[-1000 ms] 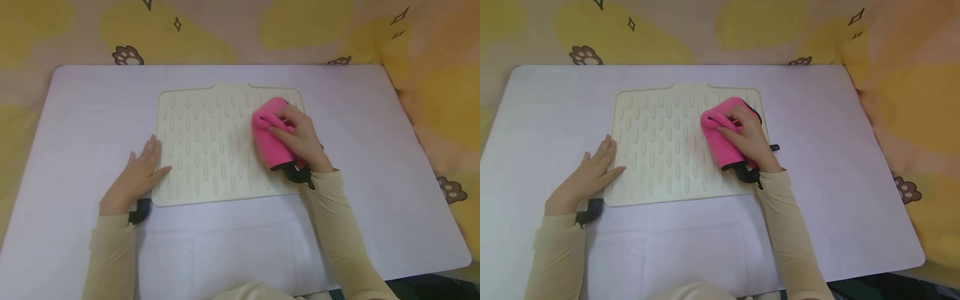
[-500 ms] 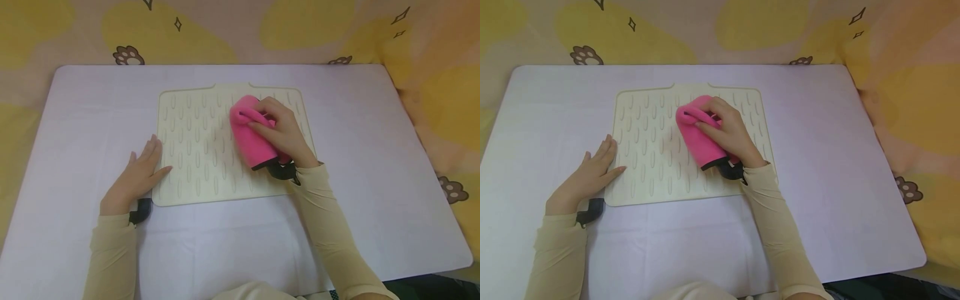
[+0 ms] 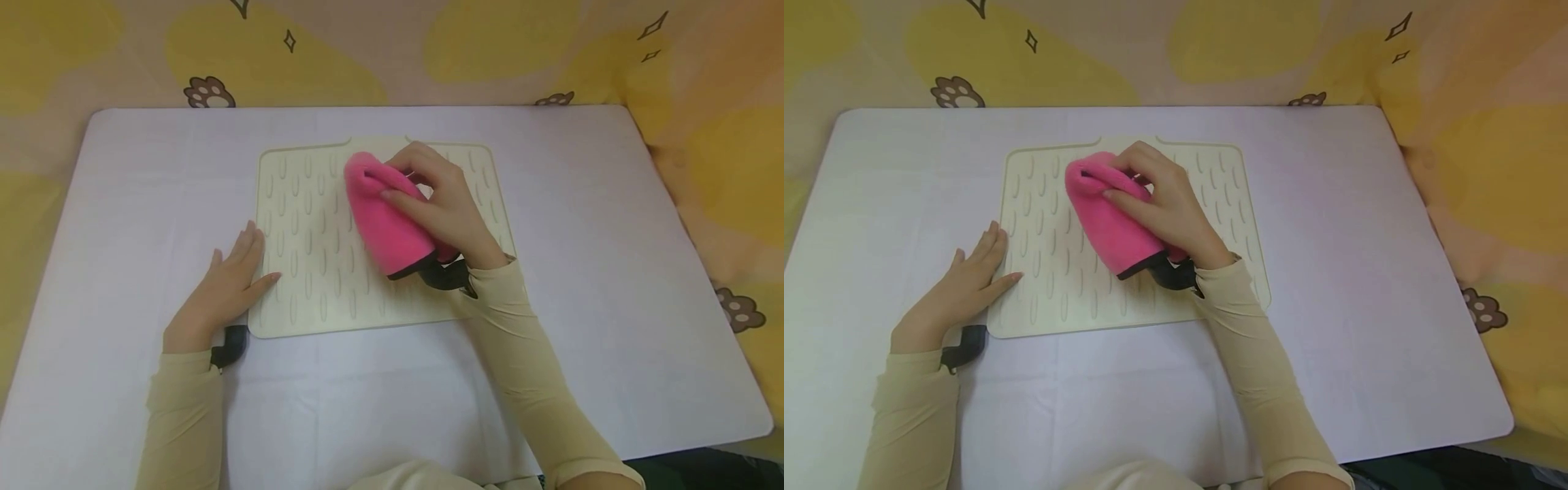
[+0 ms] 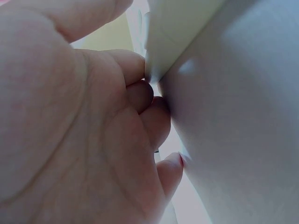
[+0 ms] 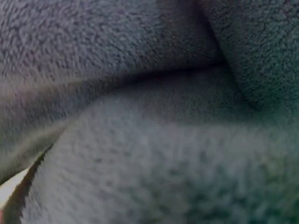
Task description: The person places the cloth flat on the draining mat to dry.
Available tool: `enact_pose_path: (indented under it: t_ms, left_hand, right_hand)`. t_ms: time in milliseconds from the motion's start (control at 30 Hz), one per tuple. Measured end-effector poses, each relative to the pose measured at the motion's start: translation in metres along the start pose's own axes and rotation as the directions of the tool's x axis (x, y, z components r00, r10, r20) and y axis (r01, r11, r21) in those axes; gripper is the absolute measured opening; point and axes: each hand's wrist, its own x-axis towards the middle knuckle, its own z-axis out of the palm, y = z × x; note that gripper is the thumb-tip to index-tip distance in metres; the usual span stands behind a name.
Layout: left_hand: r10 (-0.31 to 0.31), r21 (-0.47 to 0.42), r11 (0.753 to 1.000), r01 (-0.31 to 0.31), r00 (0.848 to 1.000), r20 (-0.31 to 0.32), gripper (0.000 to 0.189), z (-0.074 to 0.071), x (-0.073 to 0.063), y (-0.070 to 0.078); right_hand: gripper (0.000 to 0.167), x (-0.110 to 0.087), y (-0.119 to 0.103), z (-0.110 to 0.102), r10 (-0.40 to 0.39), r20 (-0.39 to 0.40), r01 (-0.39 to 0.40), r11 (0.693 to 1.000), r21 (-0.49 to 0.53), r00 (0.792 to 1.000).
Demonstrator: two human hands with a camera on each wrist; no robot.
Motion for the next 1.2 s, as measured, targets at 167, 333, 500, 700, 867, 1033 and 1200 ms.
enact_pose_path:
  t_ms: [167, 333, 500, 700, 867, 1033, 1200]
  left_hand:
    - [-0.001, -0.001, 1.0, 0.001, 1.0, 0.0, 0.077, 0.001, -0.001, -0.001]
    - [-0.004, -0.003, 1.0, 0.004, 1.0, 0.005, 0.077, 0.001, -0.001, -0.001]
    - [0.002, 0.004, 1.0, -0.002, 1.0, 0.003, 0.077, 0.0, -0.001, -0.001]
    - [0.006, 0.01, 1.0, -0.006, 1.0, 0.0, 0.076, 0.0, 0.0, -0.002]
    - [-0.002, 0.007, 1.0, 0.002, 1.0, 0.003, 0.077, 0.0, 0.0, -0.002]
    - [0.002, 0.006, 1.0, -0.002, 1.0, 0.002, 0.077, 0.0, -0.001, -0.001]
    - [0.014, 0.005, 1.0, -0.014, 1.0, -0.006, 0.077, -0.001, -0.001, 0.0]
  right_hand:
    - [0.012, 0.005, -0.006, 0.001, -0.03, -0.01, 0.03, 0.993, 0.114, 1.0]
    - [0.013, 0.001, 0.002, -0.001, 0.082, -0.045, -0.069, 0.966, 0.249, 0.996]
    - [0.015, -0.01, 0.022, -0.008, 0.242, -0.101, -0.22, 0.957, 0.187, 0.965]
    - [0.013, -0.021, 0.038, -0.018, 0.278, -0.158, -0.261, 0.957, 0.124, 0.947]
    - [0.013, -0.025, 0.042, -0.015, 0.287, -0.072, -0.282, 0.957, 0.066, 0.955]
    - [0.014, -0.029, 0.045, 0.001, 0.281, 0.063, -0.281, 0.96, -0.008, 0.958]
    - [0.016, -0.033, 0.046, 0.012, 0.287, 0.104, -0.285, 0.958, -0.031, 0.952]
